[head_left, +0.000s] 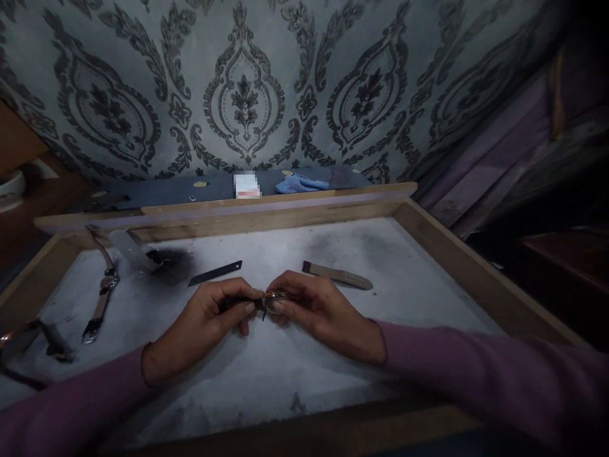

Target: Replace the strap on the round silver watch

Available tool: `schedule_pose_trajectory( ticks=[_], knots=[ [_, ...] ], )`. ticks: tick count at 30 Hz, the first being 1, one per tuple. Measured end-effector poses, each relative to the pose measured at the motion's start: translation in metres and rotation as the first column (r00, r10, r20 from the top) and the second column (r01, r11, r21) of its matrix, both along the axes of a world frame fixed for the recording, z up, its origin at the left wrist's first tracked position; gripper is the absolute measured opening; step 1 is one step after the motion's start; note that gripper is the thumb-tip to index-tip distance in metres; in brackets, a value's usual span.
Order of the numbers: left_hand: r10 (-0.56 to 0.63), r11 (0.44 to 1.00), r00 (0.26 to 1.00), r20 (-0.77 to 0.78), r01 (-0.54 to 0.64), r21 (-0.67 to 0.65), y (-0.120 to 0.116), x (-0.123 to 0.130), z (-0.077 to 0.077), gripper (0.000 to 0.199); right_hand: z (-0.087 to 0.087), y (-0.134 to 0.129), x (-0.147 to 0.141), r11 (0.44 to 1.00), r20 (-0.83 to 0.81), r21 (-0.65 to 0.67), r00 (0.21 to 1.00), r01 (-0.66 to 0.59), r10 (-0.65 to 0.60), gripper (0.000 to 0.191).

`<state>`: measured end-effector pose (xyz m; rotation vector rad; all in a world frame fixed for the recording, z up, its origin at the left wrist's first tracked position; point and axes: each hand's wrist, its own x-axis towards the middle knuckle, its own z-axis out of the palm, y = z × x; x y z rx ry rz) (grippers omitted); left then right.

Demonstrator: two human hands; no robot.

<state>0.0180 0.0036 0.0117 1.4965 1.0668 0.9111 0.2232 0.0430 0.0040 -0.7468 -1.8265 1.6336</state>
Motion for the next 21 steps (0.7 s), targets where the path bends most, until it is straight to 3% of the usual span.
schedule_pose_trajectory(
  ticks=[7,15,21],
  knots=[
    [-0.005,1.000,1.000,-0.010,0.005,0.012,0.0002,0.0001,0.0008,0.015,-0.0007,0.0002,-0.0010,1.000,0.012,0.008,1.000,0.019,-0.020,0.015],
    [-0.032,0.999,0.996,-0.080,0.035,0.034,0.0003,-0.0027,-0.0016,0.016,0.0025,0.0032,0.0010,0.967,0.153,0.253,0.986,0.033,-0.073,0.013],
    [-0.055,0.998,0.994,-0.089,0.055,-0.002,-0.0004,-0.0005,0.0026,0.017,0.0013,0.0033,0.0007,0.977,0.121,0.214,0.992,0.008,-0.035,0.011]
  ],
)
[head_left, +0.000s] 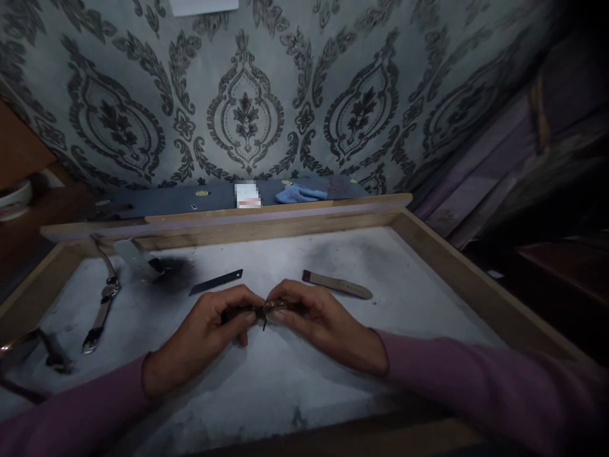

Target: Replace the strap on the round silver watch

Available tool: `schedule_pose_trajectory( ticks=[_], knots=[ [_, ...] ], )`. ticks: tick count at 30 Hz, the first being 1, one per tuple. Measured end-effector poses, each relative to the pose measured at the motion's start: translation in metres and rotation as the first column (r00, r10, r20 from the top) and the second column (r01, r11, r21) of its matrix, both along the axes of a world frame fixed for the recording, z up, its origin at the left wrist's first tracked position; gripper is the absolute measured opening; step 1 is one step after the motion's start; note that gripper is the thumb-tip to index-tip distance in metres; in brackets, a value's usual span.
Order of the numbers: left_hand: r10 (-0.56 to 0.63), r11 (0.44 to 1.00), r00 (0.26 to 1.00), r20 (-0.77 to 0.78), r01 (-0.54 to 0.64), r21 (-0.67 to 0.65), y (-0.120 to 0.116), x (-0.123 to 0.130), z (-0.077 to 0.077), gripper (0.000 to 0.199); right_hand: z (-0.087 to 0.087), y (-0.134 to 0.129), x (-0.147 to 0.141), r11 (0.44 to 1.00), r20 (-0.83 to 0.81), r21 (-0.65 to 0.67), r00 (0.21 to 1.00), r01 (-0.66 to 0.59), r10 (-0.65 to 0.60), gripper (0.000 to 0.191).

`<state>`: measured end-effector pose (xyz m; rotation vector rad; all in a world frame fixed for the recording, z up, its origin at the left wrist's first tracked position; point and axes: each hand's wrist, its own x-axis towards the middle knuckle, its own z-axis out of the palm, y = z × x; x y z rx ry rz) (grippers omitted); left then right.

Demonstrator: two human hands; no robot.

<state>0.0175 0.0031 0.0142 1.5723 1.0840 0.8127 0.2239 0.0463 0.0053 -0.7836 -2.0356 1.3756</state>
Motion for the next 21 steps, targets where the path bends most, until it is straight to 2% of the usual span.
schedule_pose_trajectory(
  ticks=[11,21],
  knots=[
    [0.007,1.000,1.000,-0.003,-0.008,-0.027,0.0007,-0.0011,0.0005,0.013,0.0028,0.0011,-0.0012,0.995,-0.066,-0.096,0.998,-0.028,0.022,0.014],
    [0.014,1.000,1.000,0.025,-0.013,-0.024,0.0021,-0.0028,0.0019,0.013,0.0043,-0.0007,0.0000,0.982,-0.034,-0.183,0.999,-0.039,0.034,0.016]
  ],
)
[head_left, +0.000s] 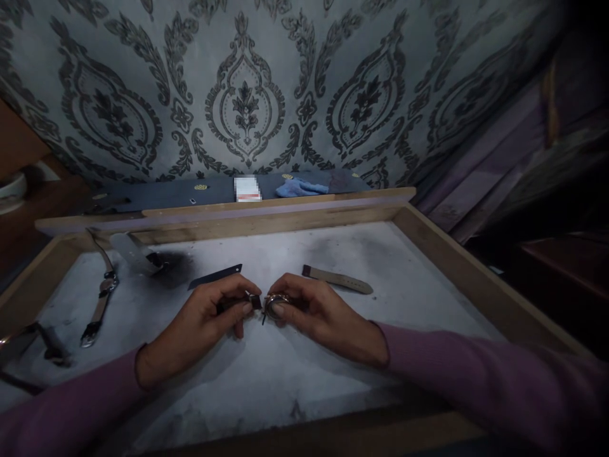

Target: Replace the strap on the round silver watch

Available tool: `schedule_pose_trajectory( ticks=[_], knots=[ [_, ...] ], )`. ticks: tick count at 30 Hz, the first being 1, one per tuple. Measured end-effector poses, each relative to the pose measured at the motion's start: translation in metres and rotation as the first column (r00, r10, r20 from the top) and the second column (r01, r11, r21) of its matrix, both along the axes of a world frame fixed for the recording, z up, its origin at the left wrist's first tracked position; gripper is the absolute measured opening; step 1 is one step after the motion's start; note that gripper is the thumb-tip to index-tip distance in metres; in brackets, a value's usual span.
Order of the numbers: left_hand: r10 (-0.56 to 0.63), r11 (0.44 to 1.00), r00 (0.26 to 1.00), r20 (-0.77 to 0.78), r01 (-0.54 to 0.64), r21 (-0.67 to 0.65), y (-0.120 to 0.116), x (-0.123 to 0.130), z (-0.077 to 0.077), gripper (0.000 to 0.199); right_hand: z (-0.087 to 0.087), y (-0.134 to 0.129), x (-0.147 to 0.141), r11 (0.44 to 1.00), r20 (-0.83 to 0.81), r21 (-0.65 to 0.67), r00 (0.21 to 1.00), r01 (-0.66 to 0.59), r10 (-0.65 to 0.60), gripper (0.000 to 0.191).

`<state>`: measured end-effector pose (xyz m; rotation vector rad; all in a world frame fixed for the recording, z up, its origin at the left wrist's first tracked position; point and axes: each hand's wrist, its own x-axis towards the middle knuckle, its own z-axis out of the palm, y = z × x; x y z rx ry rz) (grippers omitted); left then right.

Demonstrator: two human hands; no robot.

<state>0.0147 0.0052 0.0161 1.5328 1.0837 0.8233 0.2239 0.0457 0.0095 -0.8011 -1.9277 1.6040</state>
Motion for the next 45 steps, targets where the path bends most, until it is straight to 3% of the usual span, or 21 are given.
schedule_pose_trajectory(
  ticks=[12,45],
  knots=[
    [0.010,0.998,1.000,0.009,-0.010,-0.057,0.000,-0.001,-0.004,0.011,-0.010,0.002,0.003,0.981,0.058,0.194,0.998,0.000,-0.011,0.009],
    [0.033,0.999,0.999,0.019,-0.032,-0.042,-0.001,0.000,-0.004,0.011,-0.011,0.000,0.002,0.970,0.064,0.244,0.998,0.001,-0.017,0.009]
  ],
)
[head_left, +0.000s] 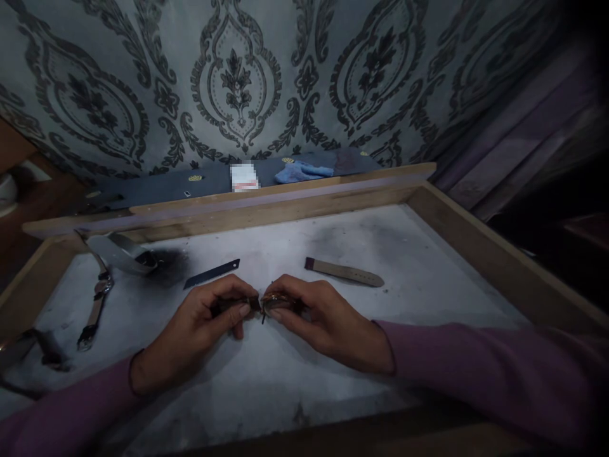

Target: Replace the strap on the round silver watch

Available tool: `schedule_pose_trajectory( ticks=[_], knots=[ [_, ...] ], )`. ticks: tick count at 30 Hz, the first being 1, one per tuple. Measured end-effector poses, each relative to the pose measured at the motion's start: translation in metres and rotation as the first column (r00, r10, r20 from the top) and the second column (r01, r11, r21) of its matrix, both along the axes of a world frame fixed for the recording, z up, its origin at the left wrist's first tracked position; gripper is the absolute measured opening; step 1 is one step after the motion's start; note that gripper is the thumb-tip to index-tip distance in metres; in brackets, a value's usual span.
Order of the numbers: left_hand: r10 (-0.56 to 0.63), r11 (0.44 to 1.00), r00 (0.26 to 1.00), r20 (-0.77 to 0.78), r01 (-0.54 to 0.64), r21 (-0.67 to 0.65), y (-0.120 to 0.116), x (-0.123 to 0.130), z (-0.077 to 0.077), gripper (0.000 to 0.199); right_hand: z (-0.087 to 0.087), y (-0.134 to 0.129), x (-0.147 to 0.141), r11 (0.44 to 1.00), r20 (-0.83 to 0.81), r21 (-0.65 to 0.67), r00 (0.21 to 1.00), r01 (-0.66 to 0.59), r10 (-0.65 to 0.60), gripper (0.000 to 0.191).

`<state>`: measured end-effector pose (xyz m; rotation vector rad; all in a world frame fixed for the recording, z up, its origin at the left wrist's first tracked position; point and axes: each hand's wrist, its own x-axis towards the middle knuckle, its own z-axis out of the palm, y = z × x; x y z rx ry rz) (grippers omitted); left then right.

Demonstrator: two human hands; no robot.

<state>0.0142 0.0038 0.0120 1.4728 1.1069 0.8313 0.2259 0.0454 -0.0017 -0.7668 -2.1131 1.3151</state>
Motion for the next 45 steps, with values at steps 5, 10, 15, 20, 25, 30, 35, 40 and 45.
schedule_pose_trajectory(
  ticks=[5,10,15,20,25,30,35,40,45],
  knots=[
    [-0.001,1.000,1.000,0.004,0.001,0.004,0.0017,0.0008,0.0011,0.011,0.0010,0.0002,0.0005,1.000,0.002,-0.001,1.000,-0.003,0.003,0.009],
    [-0.004,1.000,1.000,0.018,0.004,-0.010,0.0012,0.0003,0.0004,0.011,0.0011,-0.0003,0.0002,1.000,-0.002,0.000,1.000,-0.002,0.002,0.009],
    [-0.004,1.000,1.000,-0.008,0.004,-0.010,0.0013,0.0009,-0.0006,0.010,0.0000,-0.0001,-0.0001,1.000,0.003,-0.005,1.000,0.003,-0.003,0.009],
    [0.012,1.000,1.000,0.001,-0.012,-0.004,0.0002,0.0020,0.0008,0.011,0.0000,-0.0003,0.0000,1.000,0.018,0.003,1.000,0.001,-0.001,0.010],
    [0.024,1.000,1.000,-0.006,-0.024,0.001,-0.0005,0.0022,0.0000,0.010,0.0003,-0.0003,-0.0013,1.000,0.012,-0.010,1.000,0.008,-0.008,0.009],
    [0.046,0.999,0.999,0.010,-0.046,0.001,0.0008,0.0038,-0.0003,0.009,-0.0019,-0.0011,-0.0016,0.999,-0.014,-0.040,1.000,0.015,-0.015,0.010],
    [0.053,0.999,0.999,0.012,-0.053,-0.011,0.0012,0.0057,0.0014,0.009,-0.0020,-0.0019,-0.0015,0.996,-0.029,-0.087,0.999,0.029,-0.031,0.010],
    [0.063,0.998,0.998,0.008,-0.063,-0.011,0.0014,0.0061,0.0004,0.008,-0.0012,-0.0019,-0.0023,0.994,-0.022,-0.101,0.999,0.035,-0.037,0.011],
    [0.044,0.999,0.998,0.035,-0.043,-0.028,0.0015,0.0060,-0.0014,0.010,-0.0012,-0.0022,-0.0018,0.996,-0.006,-0.079,0.999,0.040,-0.040,0.013]
  ],
)
